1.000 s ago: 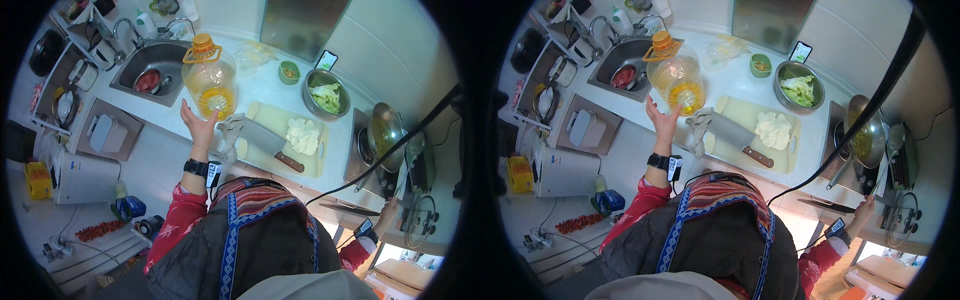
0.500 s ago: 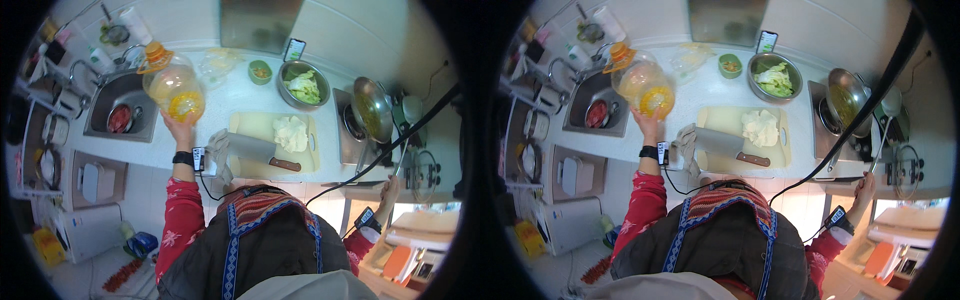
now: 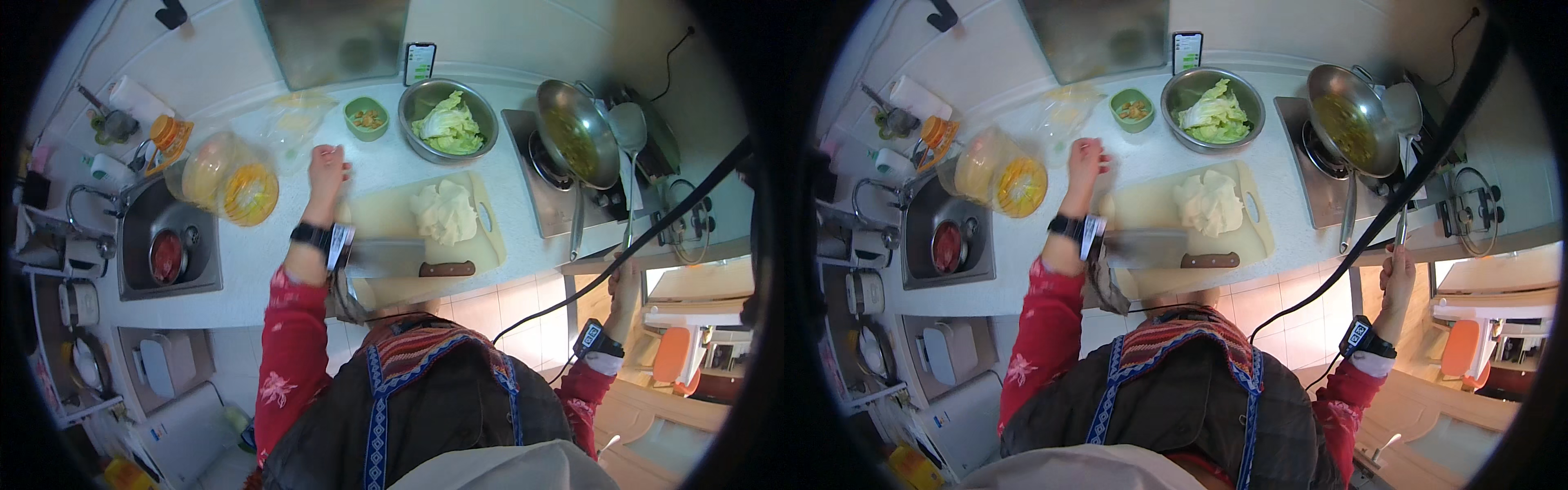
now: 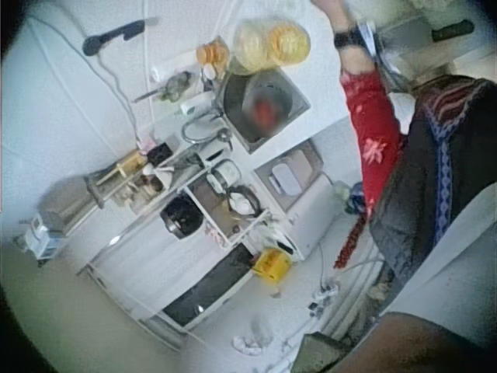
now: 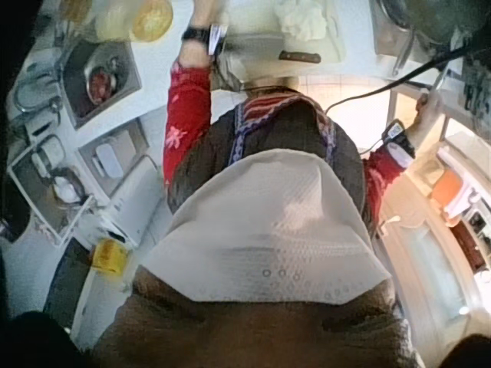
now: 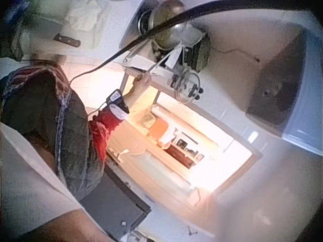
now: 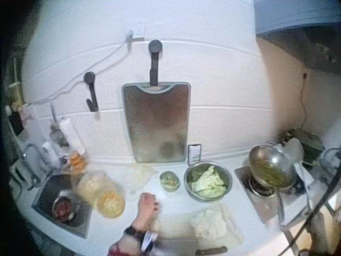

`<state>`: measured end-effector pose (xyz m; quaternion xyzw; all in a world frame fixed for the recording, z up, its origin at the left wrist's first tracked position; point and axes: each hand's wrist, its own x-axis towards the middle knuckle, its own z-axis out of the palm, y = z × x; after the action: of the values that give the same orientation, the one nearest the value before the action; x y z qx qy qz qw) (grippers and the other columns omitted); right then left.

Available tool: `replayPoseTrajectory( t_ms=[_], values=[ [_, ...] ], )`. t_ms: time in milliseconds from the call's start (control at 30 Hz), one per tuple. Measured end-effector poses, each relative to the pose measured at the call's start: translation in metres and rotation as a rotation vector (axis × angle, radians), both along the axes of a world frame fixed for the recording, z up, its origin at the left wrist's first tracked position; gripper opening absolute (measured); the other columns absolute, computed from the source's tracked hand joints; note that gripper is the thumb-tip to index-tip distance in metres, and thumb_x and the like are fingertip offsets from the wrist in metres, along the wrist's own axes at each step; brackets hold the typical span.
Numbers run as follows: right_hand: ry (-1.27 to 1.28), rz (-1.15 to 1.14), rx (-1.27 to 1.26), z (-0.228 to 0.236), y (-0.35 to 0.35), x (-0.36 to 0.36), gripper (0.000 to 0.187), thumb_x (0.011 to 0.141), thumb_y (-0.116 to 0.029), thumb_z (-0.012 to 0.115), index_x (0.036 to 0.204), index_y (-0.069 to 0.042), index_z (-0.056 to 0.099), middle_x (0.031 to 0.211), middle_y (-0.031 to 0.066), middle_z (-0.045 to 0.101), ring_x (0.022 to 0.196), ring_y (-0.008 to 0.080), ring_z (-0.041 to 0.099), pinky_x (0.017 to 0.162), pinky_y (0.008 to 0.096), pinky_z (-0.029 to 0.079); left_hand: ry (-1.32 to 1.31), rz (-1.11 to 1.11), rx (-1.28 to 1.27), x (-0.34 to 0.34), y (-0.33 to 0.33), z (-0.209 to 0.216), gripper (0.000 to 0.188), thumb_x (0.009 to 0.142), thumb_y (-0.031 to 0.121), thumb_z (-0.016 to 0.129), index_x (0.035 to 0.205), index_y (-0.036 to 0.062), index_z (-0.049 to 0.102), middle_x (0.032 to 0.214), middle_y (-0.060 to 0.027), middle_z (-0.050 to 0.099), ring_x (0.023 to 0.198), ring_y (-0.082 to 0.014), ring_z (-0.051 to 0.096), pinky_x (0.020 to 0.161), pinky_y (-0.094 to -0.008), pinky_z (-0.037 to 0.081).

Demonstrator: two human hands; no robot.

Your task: The person stirs a pan on the stove, pours hot water from a kettle into the pan, then chops cabbage on a cutting board and transfers the pieces into a metal bowl. The person also adds a small amount of white powder from a green bowl into the pan and retrieves a plate from a shelf.

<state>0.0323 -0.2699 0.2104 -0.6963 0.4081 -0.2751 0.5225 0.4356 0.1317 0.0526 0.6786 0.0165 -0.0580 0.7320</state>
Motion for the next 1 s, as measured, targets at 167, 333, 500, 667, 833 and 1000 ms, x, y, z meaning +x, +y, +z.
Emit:
replayPoseTrajectory(
  t_ms=[167, 333, 500, 667, 833, 1000],
  values=[
    [0.043, -0.029, -0.028, 0.007, 0.016, -0.006, 0.03, 0.091, -0.034, 0.048, 0.092, -0.004, 0.054, 0.052, -0.0055, 0.036, 0.038, 0.0015, 0.028, 0.033, 0.0169, 0.018, 0.234, -0.038, 0.432, 0.07, -0.07, -0.036, 0.043, 0.079, 0.036, 0.057, 0.096, -0.0031, 0.053, 0.072, -0.0173, 0.061, 0.062, -0.0254, 0.063, 0.052, -0.0346, 0.05],
    [0.048, -0.087, -0.014, 0.011, 0.024, -0.023, 0.025, 0.092, -0.028, 0.048, 0.09, -0.005, 0.056, 0.053, -0.005, 0.04, 0.039, 0.0026, 0.033, 0.033, 0.0168, 0.022, 0.121, -0.111, 0.687, 0.108, -0.09, -0.075, 0.045, 0.081, 0.037, 0.047, 0.065, -0.0013, 0.062, 0.057, -0.0148, 0.06, 0.053, -0.0259, 0.062, 0.048, -0.037, 0.049],
    [0.034, -0.139, -0.007, 0.009, 0.027, -0.032, 0.028, 0.092, -0.031, 0.047, 0.089, -0.004, 0.053, 0.052, -0.0057, 0.033, 0.037, 0.0017, 0.027, 0.032, 0.0173, 0.02, 0.221, 0.049, 0.373, 0.11, -0.074, -0.075, 0.044, 0.085, 0.033, 0.05, 0.077, -0.0098, 0.057, 0.066, -0.017, 0.06, 0.057, -0.0263, 0.061, 0.043, -0.0395, 0.049],
    [-0.006, -0.075, 0.02, 0.003, 0.015, -0.038, 0.03, 0.093, -0.032, 0.047, 0.088, -0.003, 0.056, 0.054, -0.006, 0.04, 0.038, 0.0011, 0.031, 0.032, 0.0164, 0.021, 0.274, -0.009, -0.022, 0.083, -0.029, -0.051, 0.035, 0.084, 0.027, 0.051, 0.08, -0.0082, 0.055, 0.066, -0.0148, 0.059, 0.046, -0.0232, 0.058, 0.035, -0.0329, 0.046],
    [-0.067, 0.027, 0.114, -0.012, -0.031, -0.03, 0.031, 0.092, -0.032, 0.047, 0.089, -0.003, 0.056, 0.054, -0.0046, 0.04, 0.038, 0.0021, 0.032, 0.033, 0.0171, 0.022, 0.14, -0.167, -0.099, 0.014, 0.003, 0.042, 0.031, 0.084, 0.018, 0.055, 0.106, -0.0036, 0.05, 0.105, -0.0156, 0.056, 0.091, -0.0257, 0.059, 0.067, -0.0341, 0.056],
    [-0.075, 0.257, 0.066, -0.011, -0.086, -0.012, 0.023, 0.09, -0.024, 0.054, 0.096, -0.003, 0.058, 0.058, -0.0038, 0.046, 0.046, 0.0026, 0.039, 0.041, 0.0164, 0.028, 0.3, -0.436, -0.284, -0.053, -0.068, 0.125, 0.031, 0.084, 0.014, 0.059, 0.109, -0.0032, 0.05, 0.105, -0.0138, 0.057, 0.093, -0.0243, 0.059, 0.079, -0.0353, 0.053]
  ],
)
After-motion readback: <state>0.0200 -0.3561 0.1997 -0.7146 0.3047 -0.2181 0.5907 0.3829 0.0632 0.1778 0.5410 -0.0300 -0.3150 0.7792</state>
